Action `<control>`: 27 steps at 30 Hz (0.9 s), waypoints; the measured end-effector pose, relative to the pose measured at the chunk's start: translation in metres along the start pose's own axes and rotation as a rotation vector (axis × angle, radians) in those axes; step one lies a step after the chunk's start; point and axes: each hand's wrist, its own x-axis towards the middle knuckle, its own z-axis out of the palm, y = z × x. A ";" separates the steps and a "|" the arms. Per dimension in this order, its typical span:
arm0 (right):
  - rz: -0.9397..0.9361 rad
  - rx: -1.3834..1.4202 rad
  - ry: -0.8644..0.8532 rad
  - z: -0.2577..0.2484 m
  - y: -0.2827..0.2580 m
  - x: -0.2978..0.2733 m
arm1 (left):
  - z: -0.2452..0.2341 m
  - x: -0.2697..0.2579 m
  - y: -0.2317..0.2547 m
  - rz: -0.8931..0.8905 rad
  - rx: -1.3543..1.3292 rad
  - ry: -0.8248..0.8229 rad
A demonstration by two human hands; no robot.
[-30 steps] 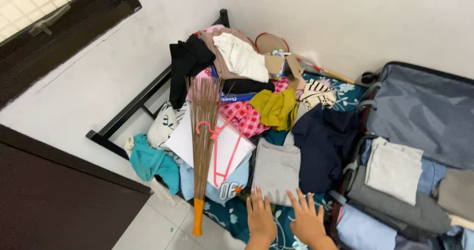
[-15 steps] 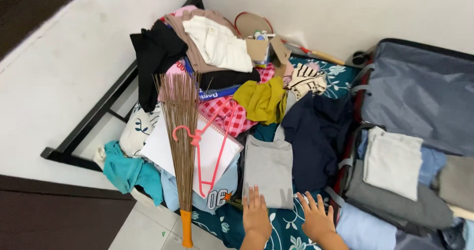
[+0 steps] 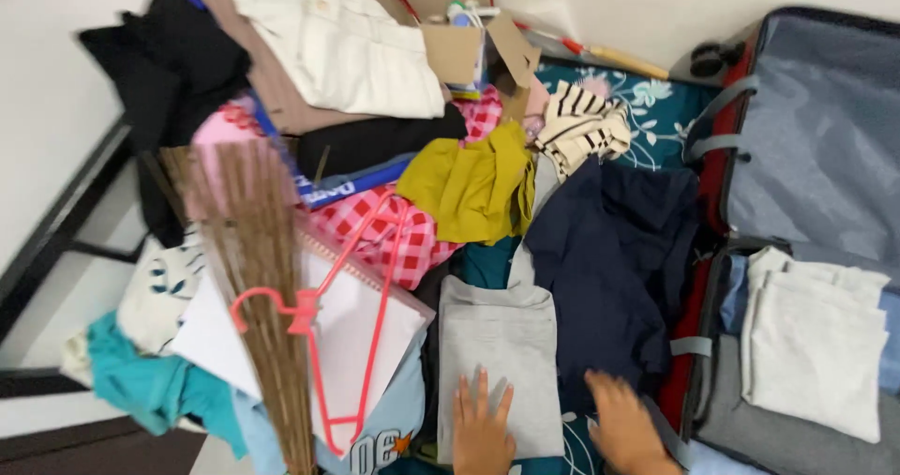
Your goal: Folding various articles of clothing and packing them into an open suitcase on a bed.
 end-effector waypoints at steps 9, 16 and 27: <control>-0.123 0.113 0.755 -0.074 0.052 0.106 | -0.020 0.084 -0.006 0.276 0.063 0.426; 0.413 0.400 0.295 -0.088 0.069 0.133 | -0.079 0.115 0.038 0.361 -0.384 0.431; -0.261 0.598 0.096 0.002 -0.013 0.032 | -0.208 0.118 0.118 0.274 -0.817 0.593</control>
